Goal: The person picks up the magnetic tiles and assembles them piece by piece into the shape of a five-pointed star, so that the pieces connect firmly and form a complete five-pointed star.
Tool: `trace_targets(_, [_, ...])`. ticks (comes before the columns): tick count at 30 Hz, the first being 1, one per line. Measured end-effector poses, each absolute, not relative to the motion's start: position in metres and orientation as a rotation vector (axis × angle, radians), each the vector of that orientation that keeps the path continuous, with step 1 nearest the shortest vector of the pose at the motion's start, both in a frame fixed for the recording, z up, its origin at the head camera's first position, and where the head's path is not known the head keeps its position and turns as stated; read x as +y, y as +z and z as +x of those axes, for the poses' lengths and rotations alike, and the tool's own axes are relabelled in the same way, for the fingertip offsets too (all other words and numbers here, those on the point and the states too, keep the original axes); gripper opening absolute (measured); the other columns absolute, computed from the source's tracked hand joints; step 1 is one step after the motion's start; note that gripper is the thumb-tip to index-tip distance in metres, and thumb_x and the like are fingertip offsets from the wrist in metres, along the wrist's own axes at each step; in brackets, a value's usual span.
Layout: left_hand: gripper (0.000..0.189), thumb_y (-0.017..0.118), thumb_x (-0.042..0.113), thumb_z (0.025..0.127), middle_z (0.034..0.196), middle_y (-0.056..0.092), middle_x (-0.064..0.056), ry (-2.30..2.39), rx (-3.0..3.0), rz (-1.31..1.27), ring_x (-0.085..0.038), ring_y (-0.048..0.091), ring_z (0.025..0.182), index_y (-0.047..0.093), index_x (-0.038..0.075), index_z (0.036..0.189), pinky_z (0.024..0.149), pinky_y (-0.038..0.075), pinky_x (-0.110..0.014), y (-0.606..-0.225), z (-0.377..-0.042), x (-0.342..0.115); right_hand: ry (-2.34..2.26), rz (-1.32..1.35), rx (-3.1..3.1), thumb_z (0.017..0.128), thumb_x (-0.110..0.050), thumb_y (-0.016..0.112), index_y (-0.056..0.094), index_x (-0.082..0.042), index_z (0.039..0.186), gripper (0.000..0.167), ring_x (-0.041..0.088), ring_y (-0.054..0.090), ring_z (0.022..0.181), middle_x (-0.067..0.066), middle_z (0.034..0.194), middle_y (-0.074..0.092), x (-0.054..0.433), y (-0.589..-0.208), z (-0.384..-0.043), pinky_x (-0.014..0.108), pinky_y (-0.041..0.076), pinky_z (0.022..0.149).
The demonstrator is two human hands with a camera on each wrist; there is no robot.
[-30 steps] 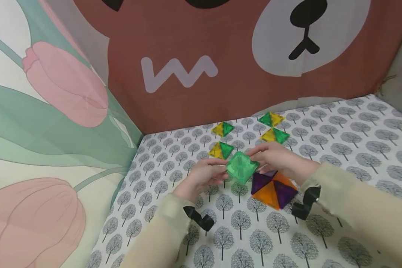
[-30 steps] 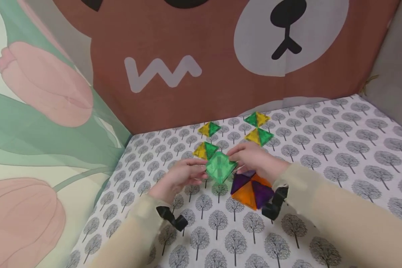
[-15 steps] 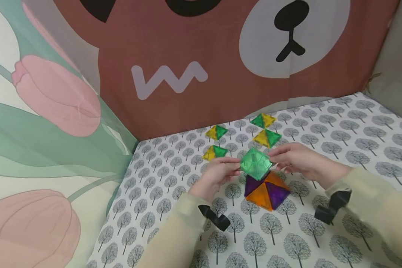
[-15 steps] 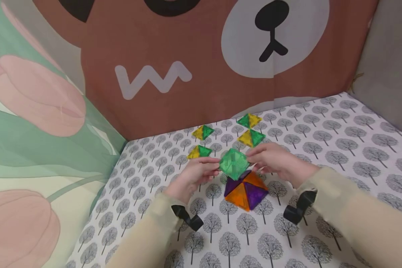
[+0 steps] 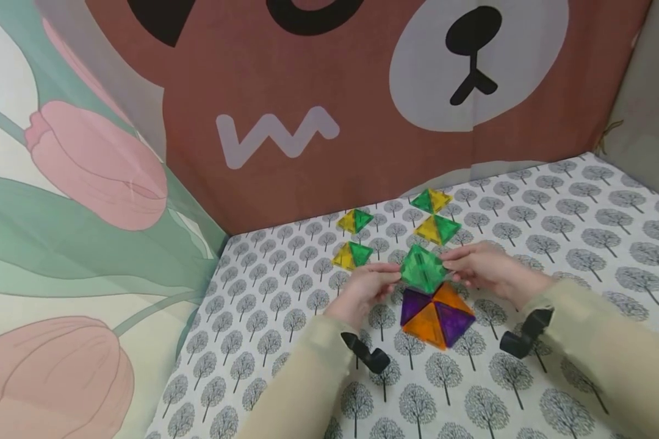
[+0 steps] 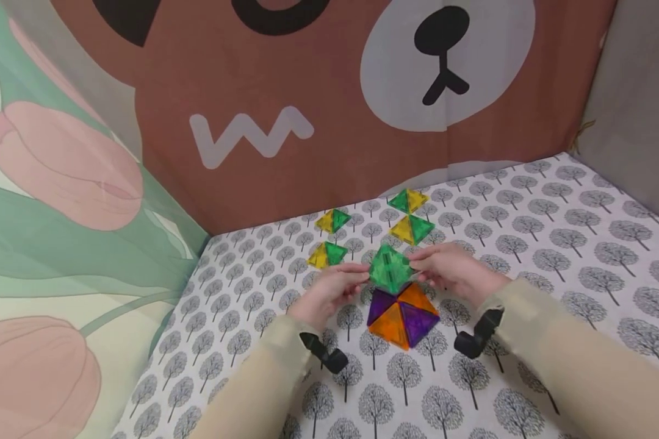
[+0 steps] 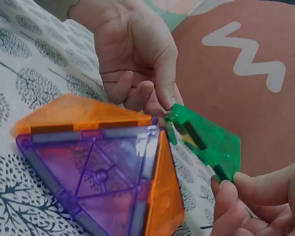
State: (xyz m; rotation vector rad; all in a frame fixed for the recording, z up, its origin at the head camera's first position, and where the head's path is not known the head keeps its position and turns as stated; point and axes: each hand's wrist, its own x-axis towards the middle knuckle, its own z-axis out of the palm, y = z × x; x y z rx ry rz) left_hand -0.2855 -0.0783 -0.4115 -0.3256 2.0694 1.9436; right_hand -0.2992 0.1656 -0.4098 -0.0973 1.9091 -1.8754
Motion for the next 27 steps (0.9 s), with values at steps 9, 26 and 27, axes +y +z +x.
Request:
trace_targets(9, [0.013, 0.073, 0.006, 0.088, 0.087, 0.074, -0.007, 1.878, 2.11, -0.334, -0.008, 0.055, 0.054, 0.078, 0.013, 0.097, 0.047, 0.042, -0.018, -0.421, -0.286, -0.078, -1.892, -0.015, 1.868, 0.095, -0.005, 0.063, 0.067, -0.001, 0.12, 0.025, 0.011, 0.06, 0.063, 0.004, 0.082, 0.067, 0.161, -0.421, -0.299, 0.019, 0.048, 0.052])
trace_targets(26, [0.013, 0.07, 0.009, 0.092, 0.088, 0.073, -0.009, 1.826, 2.106, -0.254, -0.011, 0.064, 0.058, 0.078, 0.01, 0.102, 0.049, 0.051, -0.019, -0.423, -0.285, -0.08, -1.831, -0.025, 1.928, 0.097, -0.01, 0.062, 0.061, 0.003, 0.129, 0.034, 0.013, 0.06, 0.064, 0.005, 0.08, 0.068, 0.157, -0.423, -0.3, 0.021, 0.048, 0.053])
trace_targets(27, [0.013, 0.069, 0.009, 0.093, 0.088, 0.073, -0.009, 1.824, 2.107, -0.252, -0.011, 0.065, 0.058, 0.078, 0.01, 0.102, 0.049, 0.052, -0.019, -0.423, -0.285, -0.08, -1.83, -0.028, 1.93, 0.097, -0.01, 0.062, 0.062, 0.003, 0.128, 0.033, 0.013, 0.06, 0.064, 0.005, 0.08, 0.068, 0.157, -0.423, -0.3, 0.021, 0.048, 0.053])
